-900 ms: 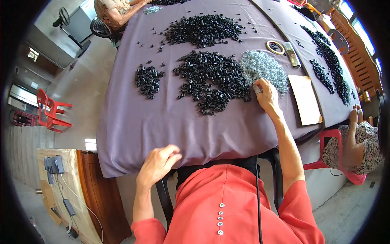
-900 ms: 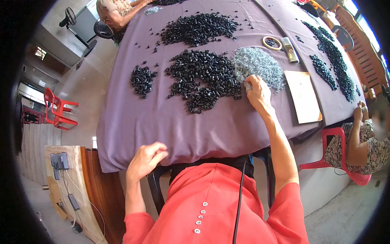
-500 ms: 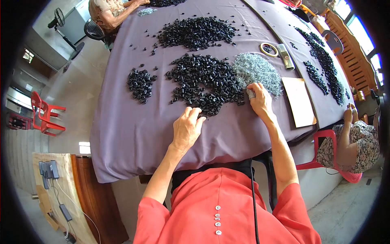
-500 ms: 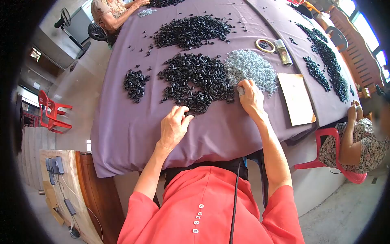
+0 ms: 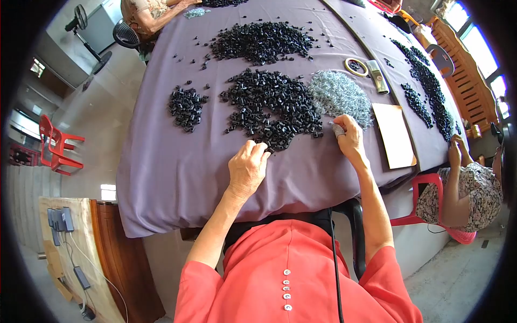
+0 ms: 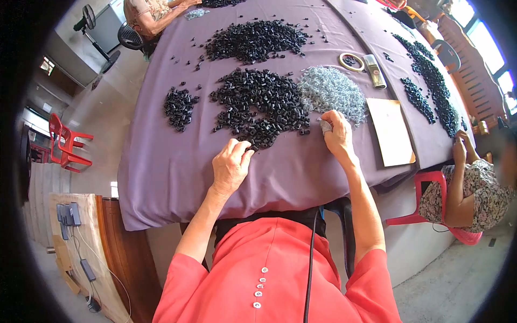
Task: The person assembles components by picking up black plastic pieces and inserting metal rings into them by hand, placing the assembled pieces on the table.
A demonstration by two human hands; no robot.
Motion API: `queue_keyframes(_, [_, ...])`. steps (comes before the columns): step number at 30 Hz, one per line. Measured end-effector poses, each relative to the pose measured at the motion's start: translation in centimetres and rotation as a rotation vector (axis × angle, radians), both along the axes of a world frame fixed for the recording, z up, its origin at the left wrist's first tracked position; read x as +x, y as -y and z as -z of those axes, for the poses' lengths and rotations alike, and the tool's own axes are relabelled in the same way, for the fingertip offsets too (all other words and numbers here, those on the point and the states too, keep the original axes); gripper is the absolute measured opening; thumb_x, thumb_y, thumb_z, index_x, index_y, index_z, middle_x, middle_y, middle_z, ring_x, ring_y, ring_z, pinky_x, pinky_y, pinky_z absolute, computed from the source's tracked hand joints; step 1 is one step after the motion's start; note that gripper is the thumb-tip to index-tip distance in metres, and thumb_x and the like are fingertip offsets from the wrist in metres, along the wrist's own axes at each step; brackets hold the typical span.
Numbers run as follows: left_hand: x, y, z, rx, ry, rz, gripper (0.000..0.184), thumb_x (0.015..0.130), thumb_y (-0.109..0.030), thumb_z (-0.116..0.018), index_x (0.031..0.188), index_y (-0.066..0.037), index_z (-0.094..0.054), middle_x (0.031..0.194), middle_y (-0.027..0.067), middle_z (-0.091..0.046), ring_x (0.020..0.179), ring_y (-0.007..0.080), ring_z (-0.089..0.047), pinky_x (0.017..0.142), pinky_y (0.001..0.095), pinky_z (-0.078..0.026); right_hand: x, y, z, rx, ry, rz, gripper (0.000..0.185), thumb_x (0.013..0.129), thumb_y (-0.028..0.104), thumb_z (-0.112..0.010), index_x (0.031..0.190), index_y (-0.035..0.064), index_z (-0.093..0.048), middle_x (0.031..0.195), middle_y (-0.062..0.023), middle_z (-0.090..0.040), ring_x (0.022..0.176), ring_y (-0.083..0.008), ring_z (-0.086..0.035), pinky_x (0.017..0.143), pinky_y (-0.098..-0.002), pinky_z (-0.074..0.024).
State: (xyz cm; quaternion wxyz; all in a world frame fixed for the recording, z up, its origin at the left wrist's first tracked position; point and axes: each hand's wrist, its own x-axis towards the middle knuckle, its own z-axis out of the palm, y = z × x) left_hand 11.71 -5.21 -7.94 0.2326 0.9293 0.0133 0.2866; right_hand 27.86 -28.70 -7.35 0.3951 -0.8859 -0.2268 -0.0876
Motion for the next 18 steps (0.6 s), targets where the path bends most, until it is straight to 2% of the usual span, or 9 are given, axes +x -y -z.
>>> queue_keyframes(5, [0.0, 0.0, 0.0, 0.001, 0.009, -0.006, 0.015, 0.077, -0.014, -0.064, 0.087, -0.009, -0.054, 0.078, 0.006, -0.05, 0.071, 0.0234, -0.057, 0.057, 0.0341, -0.047, 0.6, -0.9, -0.4, -0.182, 0.048, -0.009, 0.01, 0.078, 0.005, -0.055, 0.088, 0.0059, -0.057, 0.085, -0.0129, -0.056, 0.08, -0.031, -0.057, 0.071, -0.038, -0.0451])
queue_keyframes(11, [-0.1, 0.1, -0.3, -0.077, 0.02, -0.002, 0.014, 0.077, -0.013, -0.064, 0.088, -0.008, -0.057, 0.077, 0.0072, -0.054, 0.067, 0.0263, -0.058, 0.057, 0.0358, -0.047, -0.1, -0.9, 0.8, -0.251, 0.236, -0.005, 0.018, 0.076, -0.002, -0.049, 0.091, 0.0071, -0.051, 0.089, -0.0137, -0.053, 0.083, -0.0347, -0.054, 0.071, -0.0423, -0.0435])
queue_keyframes(14, [-0.1, -0.1, -0.1, -0.133, 0.054, -0.011, 0.012, 0.079, -0.011, -0.064, 0.087, -0.007, -0.057, 0.076, 0.0074, -0.054, 0.063, 0.0265, -0.057, 0.054, 0.0354, -0.046, -0.3, -0.7, 1.1, -0.221, 0.213, 0.027, 0.022, 0.073, -0.005, -0.047, 0.092, 0.0069, -0.049, 0.093, -0.0138, -0.052, 0.086, -0.036, -0.053, 0.071, -0.0431, -0.0433])
queue_keyframes(15, [-0.1, -0.1, -0.1, -0.15, 0.071, -0.02, 0.011, 0.079, -0.01, -0.064, 0.087, -0.007, -0.057, 0.075, 0.0075, -0.054, 0.062, 0.0265, -0.057, 0.053, 0.0353, -0.046, -0.5, -0.9, 0.9, -0.167, 0.265, 0.031, 0.018, 0.076, -0.005, -0.047, 0.091, 0.0055, -0.049, 0.088, -0.0141, -0.053, 0.08, -0.0343, -0.054, 0.07, -0.0404, -0.0439])
queue_keyframes(18, [-0.3, 0.3, -0.4, -0.212, 0.125, -0.01, 0.009, 0.08, -0.011, -0.062, 0.087, -0.008, -0.056, 0.076, 0.0079, -0.055, 0.064, 0.0276, -0.058, 0.053, 0.0367, -0.046, -1.9, -0.7, -0.6, 0.074, 0.041, 0.017, 0.012, 0.08, -0.003, -0.048, 0.09, 0.0037, -0.051, 0.081, -0.0145, -0.054, 0.074, -0.0302, -0.053, 0.069, -0.0365, -0.0436])
